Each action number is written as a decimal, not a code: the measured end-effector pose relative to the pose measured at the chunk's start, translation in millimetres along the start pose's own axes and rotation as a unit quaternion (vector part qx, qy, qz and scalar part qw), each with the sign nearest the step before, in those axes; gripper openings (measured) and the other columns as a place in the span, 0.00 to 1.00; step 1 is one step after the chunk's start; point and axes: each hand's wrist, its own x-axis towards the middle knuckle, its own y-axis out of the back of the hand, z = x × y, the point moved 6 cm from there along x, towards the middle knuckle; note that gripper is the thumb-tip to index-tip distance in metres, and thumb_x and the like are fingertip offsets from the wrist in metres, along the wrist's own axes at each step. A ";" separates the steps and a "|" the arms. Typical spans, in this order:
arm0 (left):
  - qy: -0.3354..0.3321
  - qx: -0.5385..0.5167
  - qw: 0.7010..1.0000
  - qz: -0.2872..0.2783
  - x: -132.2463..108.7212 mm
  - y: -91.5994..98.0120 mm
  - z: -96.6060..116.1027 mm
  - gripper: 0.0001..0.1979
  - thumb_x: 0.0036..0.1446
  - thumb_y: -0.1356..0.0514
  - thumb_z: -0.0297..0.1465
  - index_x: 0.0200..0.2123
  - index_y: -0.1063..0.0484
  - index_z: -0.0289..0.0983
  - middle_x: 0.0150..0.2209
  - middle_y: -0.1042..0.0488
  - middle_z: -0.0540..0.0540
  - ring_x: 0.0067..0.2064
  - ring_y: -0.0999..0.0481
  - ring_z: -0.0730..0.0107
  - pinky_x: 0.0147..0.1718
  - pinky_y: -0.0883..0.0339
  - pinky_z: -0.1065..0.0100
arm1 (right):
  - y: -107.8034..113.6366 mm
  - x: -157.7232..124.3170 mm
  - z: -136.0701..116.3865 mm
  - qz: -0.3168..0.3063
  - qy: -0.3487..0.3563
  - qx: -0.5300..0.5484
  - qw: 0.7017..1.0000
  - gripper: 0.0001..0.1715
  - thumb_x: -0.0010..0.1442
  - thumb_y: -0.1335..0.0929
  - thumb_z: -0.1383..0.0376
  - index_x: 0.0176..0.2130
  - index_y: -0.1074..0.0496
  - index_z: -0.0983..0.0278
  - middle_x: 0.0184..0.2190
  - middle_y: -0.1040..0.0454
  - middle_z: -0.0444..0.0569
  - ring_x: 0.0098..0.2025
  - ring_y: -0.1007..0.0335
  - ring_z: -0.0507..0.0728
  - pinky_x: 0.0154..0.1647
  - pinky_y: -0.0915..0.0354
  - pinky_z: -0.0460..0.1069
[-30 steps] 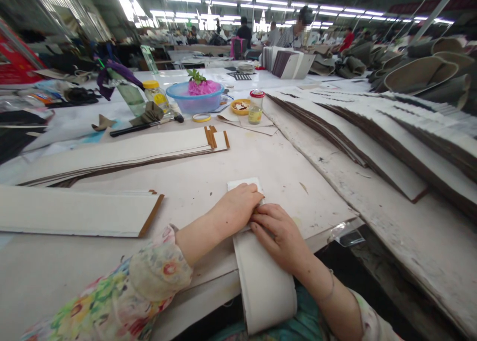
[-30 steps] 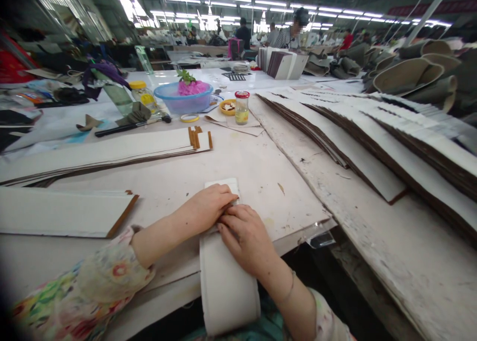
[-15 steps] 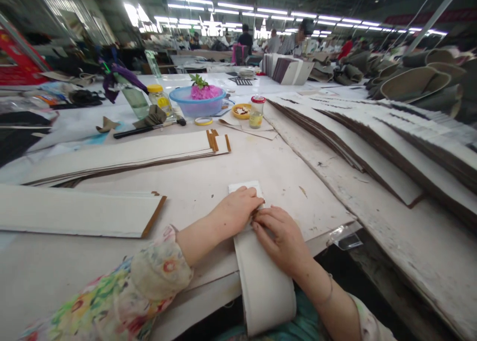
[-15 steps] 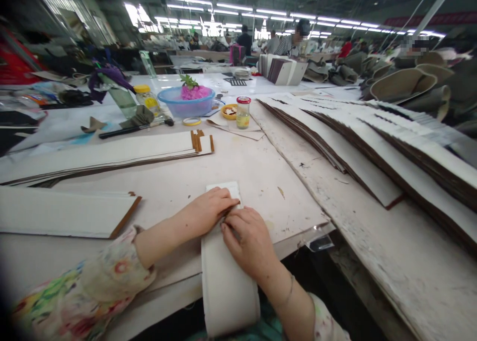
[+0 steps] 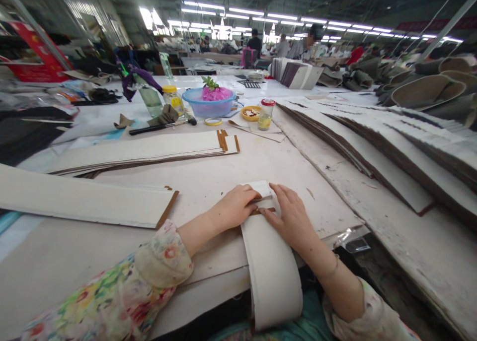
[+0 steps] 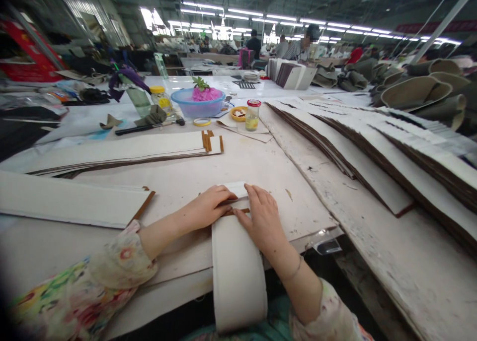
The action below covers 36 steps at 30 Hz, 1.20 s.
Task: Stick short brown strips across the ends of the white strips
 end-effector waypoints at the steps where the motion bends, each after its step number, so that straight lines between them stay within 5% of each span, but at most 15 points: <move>1: -0.005 -0.002 1.000 -0.005 0.9 -0.7 0.4 0.10 0.54 0.45 0.28 0.41 0.32 0.36 0.41 0.31 0.45 0.44 0.34 0.66 0.46 0.40 0.65 | -2.0 0.0 2.3 -0.007 0.001 0.002 1.000 0.29 0.55 0.36 0.60 0.54 0.44 0.66 0.48 0.37 0.58 0.51 0.43 0.63 0.50 0.44 0.61; 10: -0.053 0.052 0.997 -0.018 0.3 -3.5 8.9 0.09 0.57 0.49 0.27 0.39 0.31 0.34 0.38 0.33 0.44 0.41 0.35 0.66 0.43 0.40 0.66 | -2.4 4.3 -2.0 -0.073 0.031 0.001 0.997 0.12 0.56 0.35 0.61 0.40 0.34 0.64 0.38 0.32 0.52 0.42 0.38 0.60 0.44 0.41 0.56; 20: -0.062 0.132 0.988 -0.055 -1.3 -6.3 21.3 0.10 0.58 0.52 0.24 0.37 0.31 0.34 0.36 0.34 0.44 0.39 0.37 0.65 0.40 0.40 0.64 | -0.6 2.7 -16.4 -0.091 0.063 -0.103 0.988 0.09 0.59 0.38 0.62 0.31 0.34 0.64 0.29 0.32 0.51 0.35 0.37 0.59 0.38 0.40 0.54; 30: 0.044 -0.060 0.997 0.014 -20.3 9.6 -13.7 0.08 0.52 0.43 0.27 0.37 0.32 0.35 0.38 0.33 0.46 0.42 0.34 0.67 0.42 0.39 0.67 | 1.9 4.7 -22.0 -0.105 0.071 -0.147 0.981 0.14 0.58 0.38 0.57 0.32 0.33 0.65 0.29 0.33 0.53 0.36 0.38 0.61 0.38 0.40 0.55; 36: 0.069 -0.084 0.993 0.033 -25.9 8.1 -18.0 0.09 0.51 0.42 0.27 0.38 0.32 0.34 0.36 0.33 0.46 0.40 0.33 0.67 0.41 0.38 0.66 | -7.6 11.7 -27.2 -0.132 0.074 -0.073 0.986 0.13 0.57 0.36 0.58 0.38 0.35 0.66 0.34 0.33 0.53 0.39 0.38 0.60 0.40 0.39 0.55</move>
